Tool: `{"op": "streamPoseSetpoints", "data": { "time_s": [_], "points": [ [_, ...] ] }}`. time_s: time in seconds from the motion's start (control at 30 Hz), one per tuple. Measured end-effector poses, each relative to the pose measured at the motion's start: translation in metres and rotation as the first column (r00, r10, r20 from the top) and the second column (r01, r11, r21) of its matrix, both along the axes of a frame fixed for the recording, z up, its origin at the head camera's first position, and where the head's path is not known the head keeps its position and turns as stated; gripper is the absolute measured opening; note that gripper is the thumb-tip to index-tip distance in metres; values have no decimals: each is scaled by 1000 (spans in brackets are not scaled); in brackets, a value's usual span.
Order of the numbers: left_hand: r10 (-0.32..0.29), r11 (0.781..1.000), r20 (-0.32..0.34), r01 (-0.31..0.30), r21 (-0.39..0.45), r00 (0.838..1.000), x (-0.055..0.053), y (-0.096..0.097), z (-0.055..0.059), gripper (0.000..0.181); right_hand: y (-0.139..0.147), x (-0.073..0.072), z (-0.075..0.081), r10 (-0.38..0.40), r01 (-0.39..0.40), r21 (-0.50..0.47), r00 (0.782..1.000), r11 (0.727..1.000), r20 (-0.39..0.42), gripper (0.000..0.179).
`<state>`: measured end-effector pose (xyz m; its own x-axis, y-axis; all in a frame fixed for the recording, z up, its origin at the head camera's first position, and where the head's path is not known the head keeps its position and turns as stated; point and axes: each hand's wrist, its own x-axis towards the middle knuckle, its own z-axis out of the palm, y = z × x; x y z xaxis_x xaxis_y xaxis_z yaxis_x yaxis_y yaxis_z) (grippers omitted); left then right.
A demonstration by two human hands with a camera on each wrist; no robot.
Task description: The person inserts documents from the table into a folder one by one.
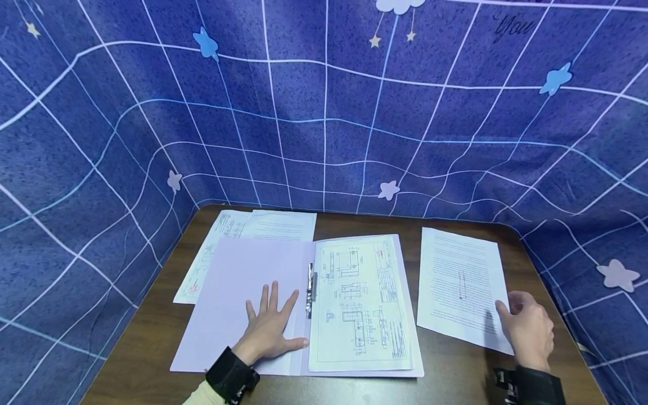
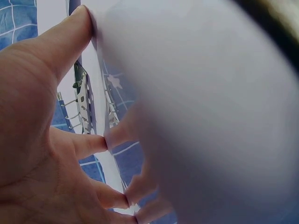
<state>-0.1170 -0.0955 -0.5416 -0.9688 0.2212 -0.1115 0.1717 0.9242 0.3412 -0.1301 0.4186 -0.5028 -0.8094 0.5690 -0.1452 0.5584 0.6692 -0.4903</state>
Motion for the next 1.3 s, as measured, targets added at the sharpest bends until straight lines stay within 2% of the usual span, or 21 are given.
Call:
{"op": "streamPoseSetpoints", "data": {
  "time_s": [0.4, 0.6, 1.3],
  "points": [
    [-2, 1000, -4, 2, 9, 1000, 1, 0, 0, 112, 6, -4, -4, -6, 6, -2, 999, 1000, 41, 60],
    [-6, 1000, -3, 6, 11, 1000, 0, -1, 0, 112, 5, -3, -8, 19, -19, 1, 999, 1000, 40, 65],
    [-5, 1000, -8, 5, 10, 1000, 1, 0, -2, 113, 2, -6, -22, 12, -8, -22, 990, 1000, 140, 76]
  ]
}}
